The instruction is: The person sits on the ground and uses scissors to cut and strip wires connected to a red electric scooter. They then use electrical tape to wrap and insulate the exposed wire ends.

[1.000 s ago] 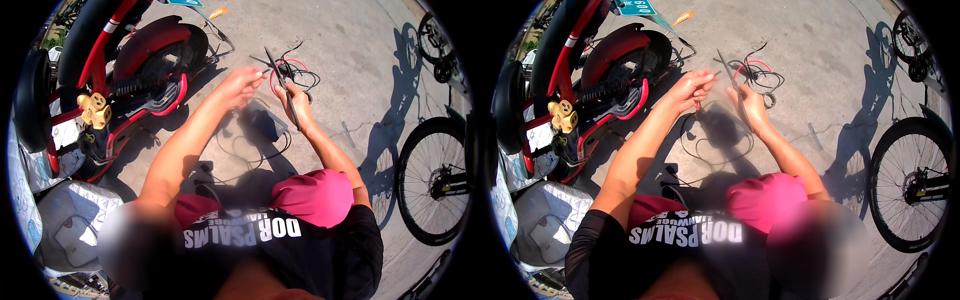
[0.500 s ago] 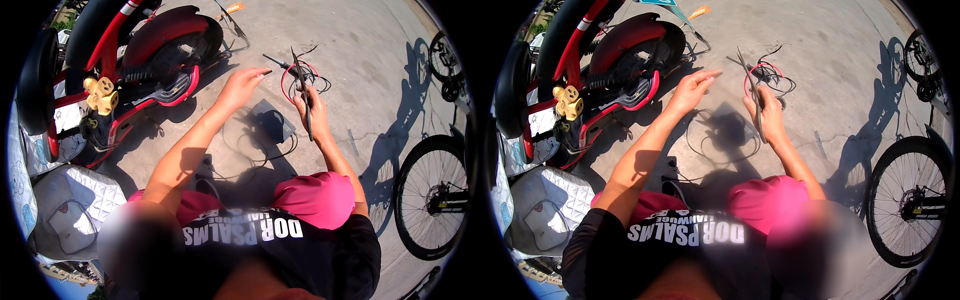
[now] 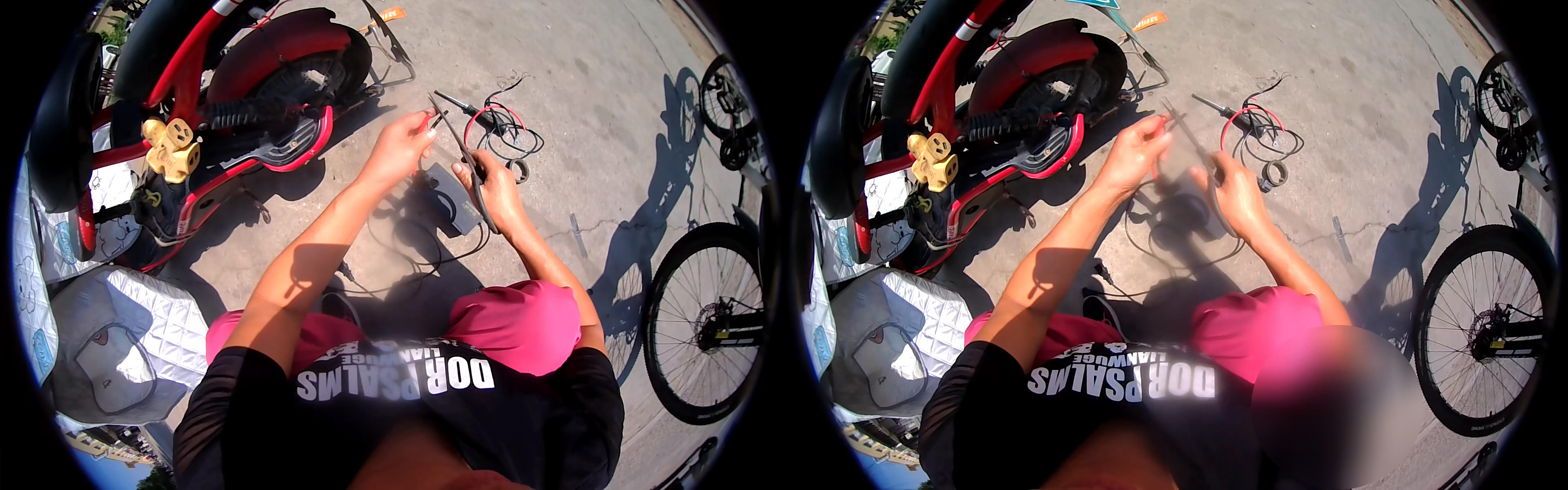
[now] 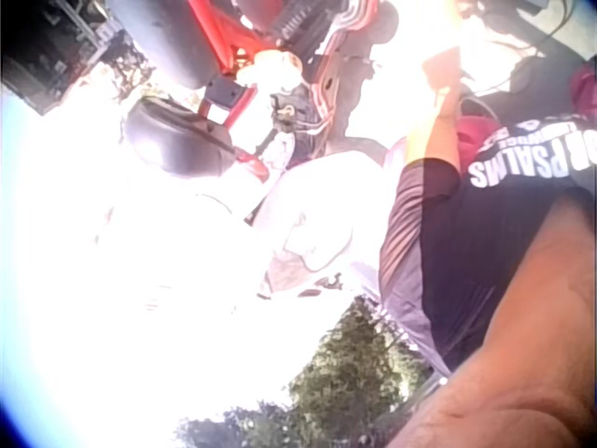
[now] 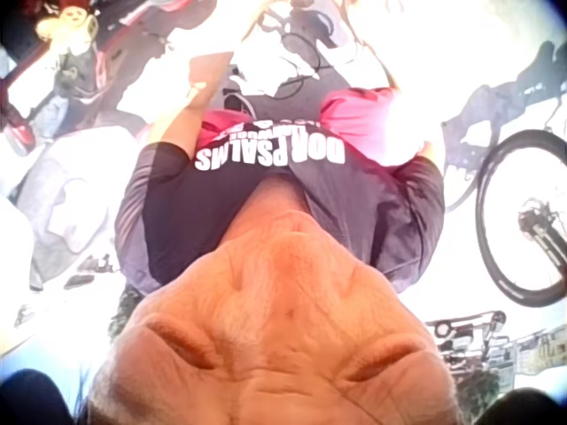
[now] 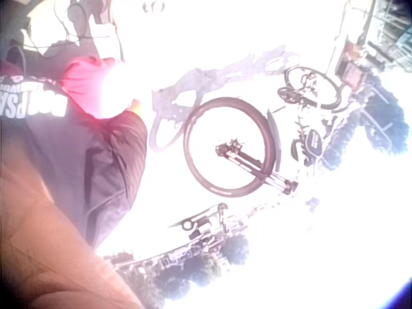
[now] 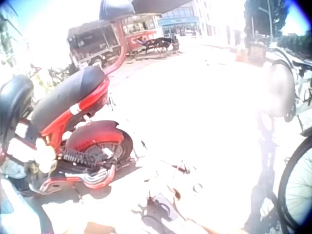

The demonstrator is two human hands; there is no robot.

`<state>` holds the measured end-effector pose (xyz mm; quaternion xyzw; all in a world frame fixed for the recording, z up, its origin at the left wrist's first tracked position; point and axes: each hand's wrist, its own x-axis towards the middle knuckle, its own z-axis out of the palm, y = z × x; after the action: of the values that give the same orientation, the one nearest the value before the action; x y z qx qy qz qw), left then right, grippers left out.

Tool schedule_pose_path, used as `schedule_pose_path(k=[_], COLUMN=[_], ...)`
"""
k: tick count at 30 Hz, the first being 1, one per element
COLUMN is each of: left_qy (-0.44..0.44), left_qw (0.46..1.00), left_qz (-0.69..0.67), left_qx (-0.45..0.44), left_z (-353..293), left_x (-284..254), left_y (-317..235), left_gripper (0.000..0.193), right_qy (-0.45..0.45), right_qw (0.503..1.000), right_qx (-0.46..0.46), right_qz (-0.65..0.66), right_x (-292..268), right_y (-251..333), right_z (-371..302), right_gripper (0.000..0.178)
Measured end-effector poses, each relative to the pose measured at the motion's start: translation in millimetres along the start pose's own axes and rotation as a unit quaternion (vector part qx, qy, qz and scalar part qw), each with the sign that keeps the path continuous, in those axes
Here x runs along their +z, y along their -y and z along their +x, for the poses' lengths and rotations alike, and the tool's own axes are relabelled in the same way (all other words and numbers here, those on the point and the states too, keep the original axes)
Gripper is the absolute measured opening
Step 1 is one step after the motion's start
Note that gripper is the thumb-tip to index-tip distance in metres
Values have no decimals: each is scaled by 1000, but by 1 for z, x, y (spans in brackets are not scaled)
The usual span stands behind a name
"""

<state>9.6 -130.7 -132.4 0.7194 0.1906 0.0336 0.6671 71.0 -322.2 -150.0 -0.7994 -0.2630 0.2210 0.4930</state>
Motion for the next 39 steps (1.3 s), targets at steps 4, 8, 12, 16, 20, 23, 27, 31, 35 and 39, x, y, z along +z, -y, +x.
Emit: schedule_pose_path(k=[4, 8, 12, 16, 20, 23, 27, 31, 35, 39], left_qy=[-40, -70, -68, -40, -23, 12, 35, 75, 119, 116], left_qw=[992, 981, 997, 997, 994, 991, 993, 993, 988, 989], left_qz=[-115, -181, -41, -64, -81, -111, -95, -57, -66, -76], left_qx=[23, -12, 10, -27, -67, -68, -60, -71, -79, -44], left_z=[-5, -5, -1, -3, -11, -9, -9, -11, -10, -11], left_x=[8, 11, 7, 11, 19, 12, 9, 4, 2, 5], left_y=[-3, 0, 5, 0, -16, -9, -11, -21, -28, -25], left_gripper=[25, 25, 21, 17, 14, 16, 16, 13, 12, 12], right_qy=[16, -5, -10, -5, -41, -33, -23, -3, 2, -42], right_qw=[999, 1000, 1000, 998, 994, 993, 992, 989, 986, 981], right_qx=[25, 10, -21, -24, -83, -97, -113, -129, -152, -170], right_qz=[-14, 5, -5, -55, -59, -57, -55, -72, -62, -87], right_x=[-1, -3, -2, 0, 5, 1, -5, -14, -19, -17], right_y=[-4, -8, -8, -16, -29, -25, -22, -21, -22, -25], right_z=[-1, -3, -8, -10, -11, -13, -13, -12, -10, -10], right_gripper=[47, 50, 53, 55, 59, 59, 57, 53, 49, 43])
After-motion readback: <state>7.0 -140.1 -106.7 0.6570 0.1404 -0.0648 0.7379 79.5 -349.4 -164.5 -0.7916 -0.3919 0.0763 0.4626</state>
